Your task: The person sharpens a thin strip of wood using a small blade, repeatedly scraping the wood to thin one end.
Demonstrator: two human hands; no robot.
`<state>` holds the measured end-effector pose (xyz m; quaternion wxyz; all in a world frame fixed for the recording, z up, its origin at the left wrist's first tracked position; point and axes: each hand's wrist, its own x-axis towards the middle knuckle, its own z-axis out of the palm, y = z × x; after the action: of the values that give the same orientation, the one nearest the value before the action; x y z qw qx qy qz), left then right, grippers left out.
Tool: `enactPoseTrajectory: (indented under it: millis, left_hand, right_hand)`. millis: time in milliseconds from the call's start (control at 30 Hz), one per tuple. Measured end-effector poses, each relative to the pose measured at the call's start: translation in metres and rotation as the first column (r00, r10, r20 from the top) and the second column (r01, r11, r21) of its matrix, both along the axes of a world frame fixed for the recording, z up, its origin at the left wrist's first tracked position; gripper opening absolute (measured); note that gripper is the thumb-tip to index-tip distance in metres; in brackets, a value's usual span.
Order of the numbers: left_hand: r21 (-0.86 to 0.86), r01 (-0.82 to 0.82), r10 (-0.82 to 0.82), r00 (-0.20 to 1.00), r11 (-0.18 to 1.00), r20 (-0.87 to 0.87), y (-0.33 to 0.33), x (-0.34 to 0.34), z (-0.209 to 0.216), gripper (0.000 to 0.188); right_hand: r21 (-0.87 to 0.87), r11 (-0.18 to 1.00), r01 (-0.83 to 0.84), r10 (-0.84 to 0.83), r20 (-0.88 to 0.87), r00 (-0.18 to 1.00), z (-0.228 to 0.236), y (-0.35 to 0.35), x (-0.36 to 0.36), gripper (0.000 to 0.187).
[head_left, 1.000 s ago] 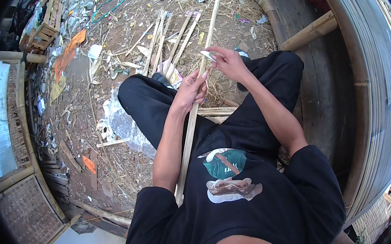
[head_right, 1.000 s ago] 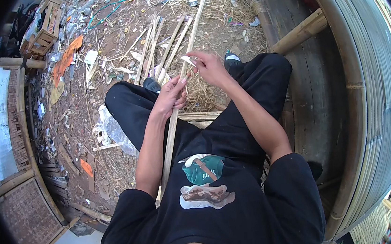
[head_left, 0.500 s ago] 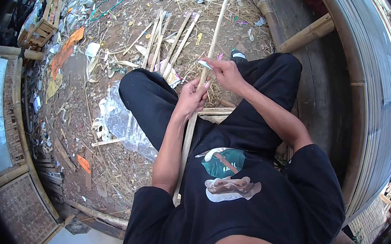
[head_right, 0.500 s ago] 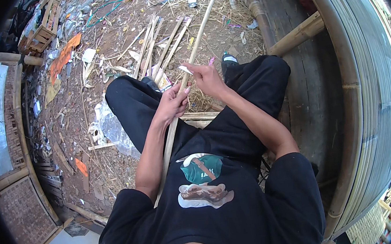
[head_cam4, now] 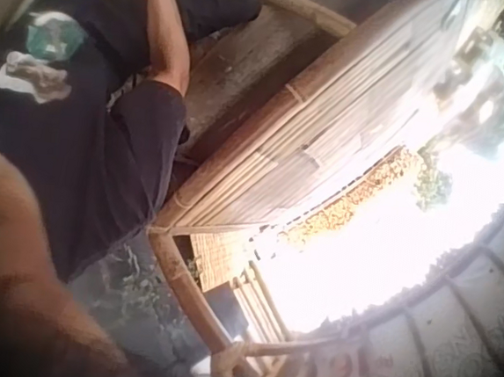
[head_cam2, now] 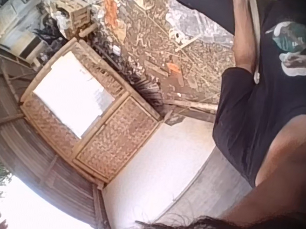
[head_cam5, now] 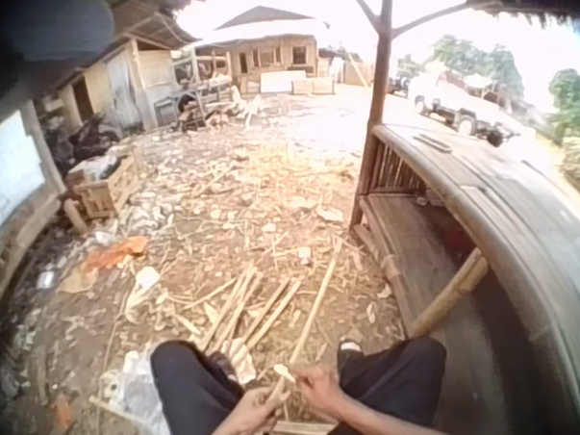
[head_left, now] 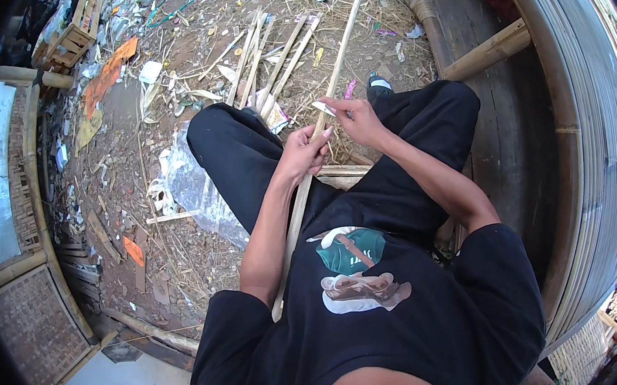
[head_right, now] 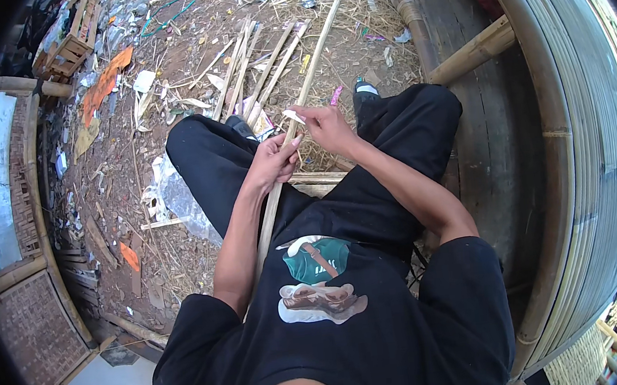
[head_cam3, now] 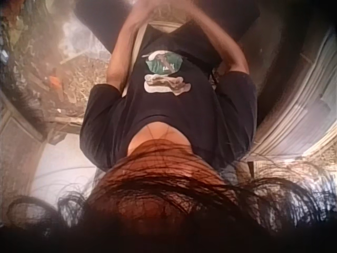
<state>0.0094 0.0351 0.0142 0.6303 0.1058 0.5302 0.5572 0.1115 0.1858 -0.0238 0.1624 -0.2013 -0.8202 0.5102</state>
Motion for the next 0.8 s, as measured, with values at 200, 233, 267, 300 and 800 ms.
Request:
enactPoseTrajectory:
  millis: [200,233,267,300,800]
  left_hand:
    - [-0.040,-0.041,0.039,0.998,0.998,-0.045,-0.003,0.000,0.004,0.024]
    - [-0.036,-0.039,0.038,0.998,0.999,-0.042,-0.003,0.001,0.004,0.026]
    - [-0.041,-0.033,0.031,0.998,0.999,-0.049,-0.003,0.002,0.002,0.026]
    - [-0.045,-0.036,0.034,0.998,0.998,-0.045,-0.005,0.004,0.001,0.025]
    - [-0.183,-0.208,0.163,0.959,0.961,-0.232,-0.013,0.022,0.010,0.076]
  right_hand:
    - [-0.088,0.996,-0.006,0.005,-0.002,1.000,0.006,-0.005,-0.002,0.032]
    - [-0.100,0.995,-0.010,0.003,-0.070,0.998,0.004,-0.005,-0.001,0.031]
    - [-0.112,0.994,-0.014,-0.001,-0.138,0.990,0.002,-0.006,0.000,0.030]
    - [-0.117,0.993,-0.008,-0.009,-0.145,0.989,0.000,-0.007,0.003,0.030]
    - [-0.211,0.976,-0.053,0.063,0.041,0.997,0.000,-0.027,0.011,0.035]
